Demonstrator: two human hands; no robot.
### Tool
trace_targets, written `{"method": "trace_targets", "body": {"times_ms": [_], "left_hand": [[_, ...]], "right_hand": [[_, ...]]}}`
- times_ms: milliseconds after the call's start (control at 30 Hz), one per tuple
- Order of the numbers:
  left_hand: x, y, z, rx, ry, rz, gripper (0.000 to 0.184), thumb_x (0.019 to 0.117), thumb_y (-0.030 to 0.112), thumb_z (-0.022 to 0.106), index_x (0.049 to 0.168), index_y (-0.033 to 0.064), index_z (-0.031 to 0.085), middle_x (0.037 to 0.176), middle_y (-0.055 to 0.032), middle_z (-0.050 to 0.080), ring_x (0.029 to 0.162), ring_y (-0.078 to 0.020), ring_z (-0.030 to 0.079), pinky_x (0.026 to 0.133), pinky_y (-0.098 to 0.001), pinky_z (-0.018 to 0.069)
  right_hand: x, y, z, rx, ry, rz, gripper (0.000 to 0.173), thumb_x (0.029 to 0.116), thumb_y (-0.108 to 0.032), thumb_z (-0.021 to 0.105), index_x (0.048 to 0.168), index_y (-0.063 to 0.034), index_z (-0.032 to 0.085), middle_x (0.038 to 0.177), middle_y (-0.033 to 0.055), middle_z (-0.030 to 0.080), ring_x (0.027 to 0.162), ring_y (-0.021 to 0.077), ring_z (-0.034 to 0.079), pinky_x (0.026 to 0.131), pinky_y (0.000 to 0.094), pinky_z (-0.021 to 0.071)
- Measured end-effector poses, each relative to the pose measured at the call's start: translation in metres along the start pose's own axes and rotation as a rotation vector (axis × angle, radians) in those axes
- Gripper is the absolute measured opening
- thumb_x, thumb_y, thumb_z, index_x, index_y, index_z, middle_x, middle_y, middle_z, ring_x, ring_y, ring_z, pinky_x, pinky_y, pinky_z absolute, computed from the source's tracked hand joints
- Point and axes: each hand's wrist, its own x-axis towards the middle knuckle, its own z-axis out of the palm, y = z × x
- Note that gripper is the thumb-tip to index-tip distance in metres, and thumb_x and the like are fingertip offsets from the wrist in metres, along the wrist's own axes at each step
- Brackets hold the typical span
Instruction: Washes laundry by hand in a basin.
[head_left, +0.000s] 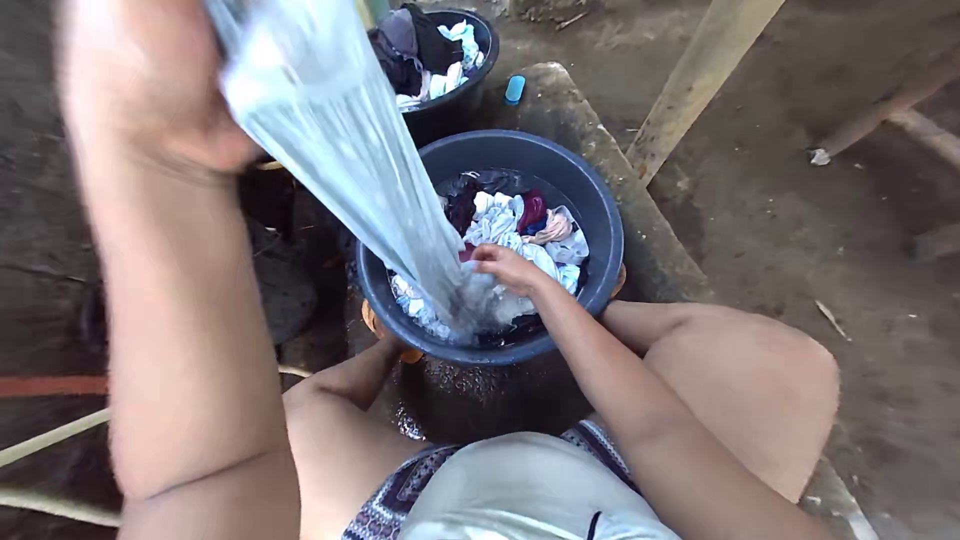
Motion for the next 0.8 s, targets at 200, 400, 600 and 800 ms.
{"method": "trace_targets", "body": {"times_ms": [200, 400, 600, 800], "left_hand": [[-0.044, -0.197, -0.032, 0.218, -0.152, -0.742, 0.033, 0.111, 0.025, 0.04, 0.122, 0.0035, 0.062, 0.096, -0.0051, 0.071, 0.083, -0.0127, 0.069, 0.077, -0.035, 0.0608], [-0.095, -0.426, 0.012, 0.402, -0.008, -1.102, 0.044, 0.1044, 0.023, 0.06, 0.136, -0.006, 0.055, 0.121, -0.0272, 0.064, 0.106, -0.0356, 0.064, 0.095, -0.0526, 0.0521], [-0.105, -0.499, 0.098, 0.672, -0.459, -1.197, 0.045, 0.1066, 0.023, 0.049, 0.147, 0.003, 0.051, 0.143, -0.0259, 0.057, 0.135, -0.0411, 0.054, 0.111, -0.0602, 0.0418], [-0.102, -0.516, 0.105, 0.698, -0.57, -1.205, 0.051, 0.1056, 0.016, 0.054, 0.146, -0.0124, 0.044, 0.155, -0.0335, 0.039, 0.148, -0.0453, 0.035, 0.122, -0.056, 0.0275]], "right_hand": [[-0.015, 0.04, -0.091, -0.281, 0.331, 0.206, 0.023, 0.0926, 0.001, 0.068, 0.112, 0.0111, 0.061, 0.111, 0.0261, 0.064, 0.103, 0.034, 0.062, 0.093, 0.0537, 0.0508], [0.012, 0.109, -0.052, -0.623, 0.335, 0.636, 0.063, 0.0921, -0.031, 0.078, 0.148, -0.0105, 0.054, 0.155, 0.0377, 0.033, 0.141, 0.0591, 0.034, 0.109, 0.074, 0.0345], [0.052, 0.177, 0.001, -0.729, 0.095, 0.829, 0.092, 0.0928, -0.061, 0.066, 0.166, -0.0257, 0.021, 0.17, 0.026, 0.001, 0.154, 0.0551, -0.001, 0.11, 0.0835, 0.0149], [0.078, 0.202, -0.017, -0.756, 0.103, 0.886, 0.089, 0.1015, -0.05, 0.058, 0.157, 0.0113, 0.024, 0.165, 0.0333, 0.019, 0.155, 0.046, 0.018, 0.124, 0.0617, 0.0189]]}}
